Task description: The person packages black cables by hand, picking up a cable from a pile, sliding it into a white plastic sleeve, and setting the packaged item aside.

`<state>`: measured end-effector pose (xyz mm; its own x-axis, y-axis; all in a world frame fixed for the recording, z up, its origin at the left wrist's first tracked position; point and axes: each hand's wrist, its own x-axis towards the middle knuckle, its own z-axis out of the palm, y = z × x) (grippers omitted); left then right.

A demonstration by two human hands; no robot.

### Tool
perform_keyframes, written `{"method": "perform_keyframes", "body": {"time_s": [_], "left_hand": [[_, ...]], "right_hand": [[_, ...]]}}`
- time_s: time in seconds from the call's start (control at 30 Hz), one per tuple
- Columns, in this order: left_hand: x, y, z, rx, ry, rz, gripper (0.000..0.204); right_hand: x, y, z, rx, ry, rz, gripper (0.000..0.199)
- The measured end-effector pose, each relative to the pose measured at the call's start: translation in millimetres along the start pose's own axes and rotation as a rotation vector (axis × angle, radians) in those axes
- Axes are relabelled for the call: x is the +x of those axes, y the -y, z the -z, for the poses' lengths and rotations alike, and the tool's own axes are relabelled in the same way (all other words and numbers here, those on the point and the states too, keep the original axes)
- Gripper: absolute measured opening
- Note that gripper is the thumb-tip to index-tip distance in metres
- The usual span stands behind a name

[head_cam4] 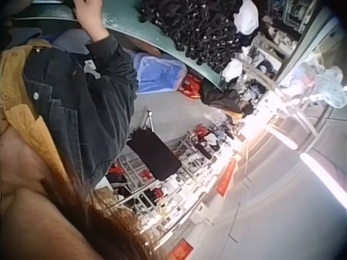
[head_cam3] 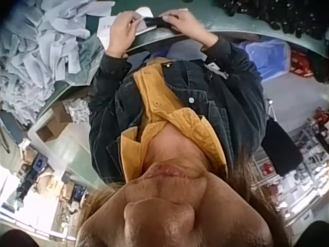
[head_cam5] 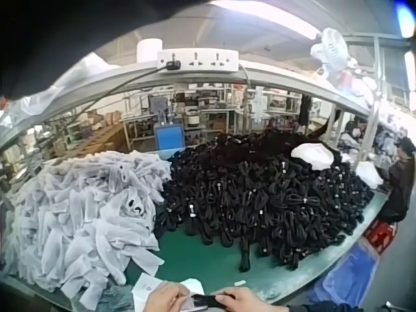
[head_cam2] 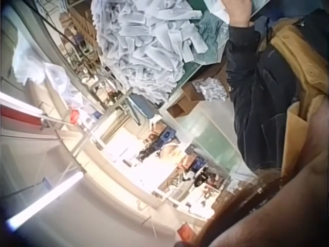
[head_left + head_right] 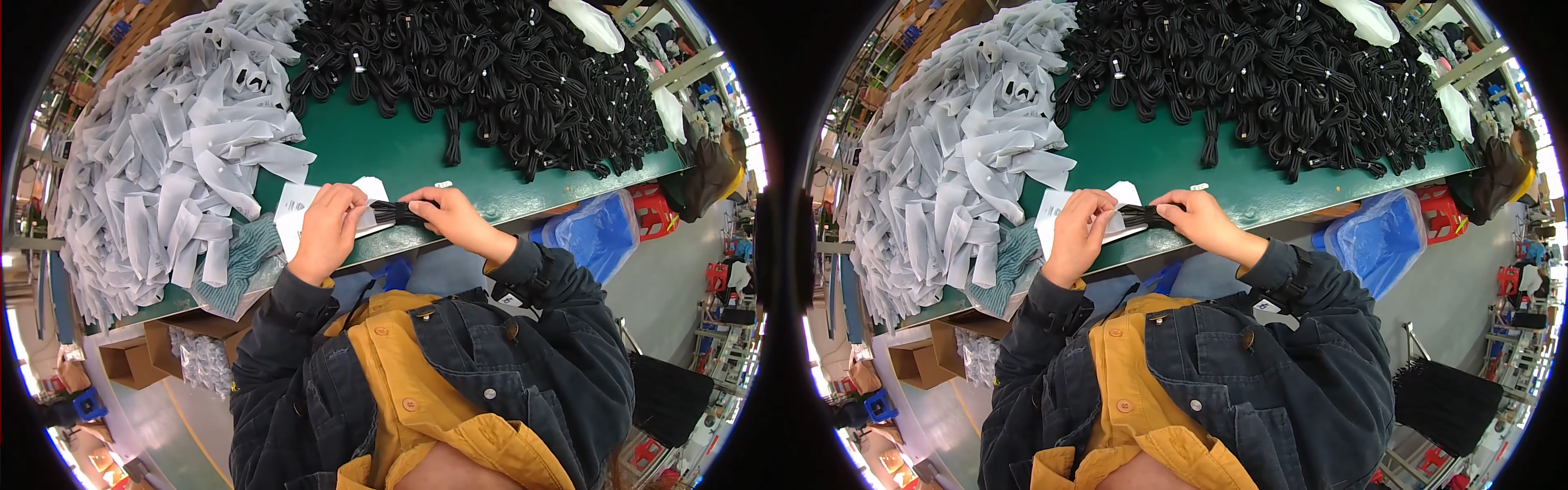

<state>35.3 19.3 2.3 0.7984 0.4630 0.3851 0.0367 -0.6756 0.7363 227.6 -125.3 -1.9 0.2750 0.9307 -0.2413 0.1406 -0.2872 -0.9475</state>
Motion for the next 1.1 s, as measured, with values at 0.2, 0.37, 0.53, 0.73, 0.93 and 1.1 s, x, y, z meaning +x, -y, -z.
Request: {"method": "perform_keyframes", "body": {"time_s": [0.2, 0.37, 0.53, 0.73, 0.93, 1.1], "left_hand": [[3.0, -8.7, 1.9, 0.045, 0.013, -0.046, 0.012], [12.8, -13.6, 9.1, -0.019, -0.045, 0.025, 0.006], [24.5, -16.2, 19.4, -0.487, -0.098, 0.174, 0.004], [54.2, 31.2, 104.6, -0.994, -0.417, 0.171, 0.015], [50.4, 126.5, 197.9, -0.606, -0.739, 0.428, 0.025], [39.6, 158.9, 225.6, -0.643, -0.9, 0.487, 0.035]], "right_hand": [[1.0, -0.8, -9.3, -0.078, -0.004, 0.266, 0.027], [1.1, 12.2, -16.1, -0.295, -0.105, 0.746, 0.031], [5.8, 42.5, -21.5, -0.108, -0.229, 0.808, 0.038], [22.0, 52.8, 8.2, -0.379, -0.382, 0.944, 0.037], [37.7, 6.1, 60.3, -1.149, -0.585, 0.396, 0.036], [35.4, -25.2, 54.1, -1.075, -0.52, 0.391, 0.036]]}}
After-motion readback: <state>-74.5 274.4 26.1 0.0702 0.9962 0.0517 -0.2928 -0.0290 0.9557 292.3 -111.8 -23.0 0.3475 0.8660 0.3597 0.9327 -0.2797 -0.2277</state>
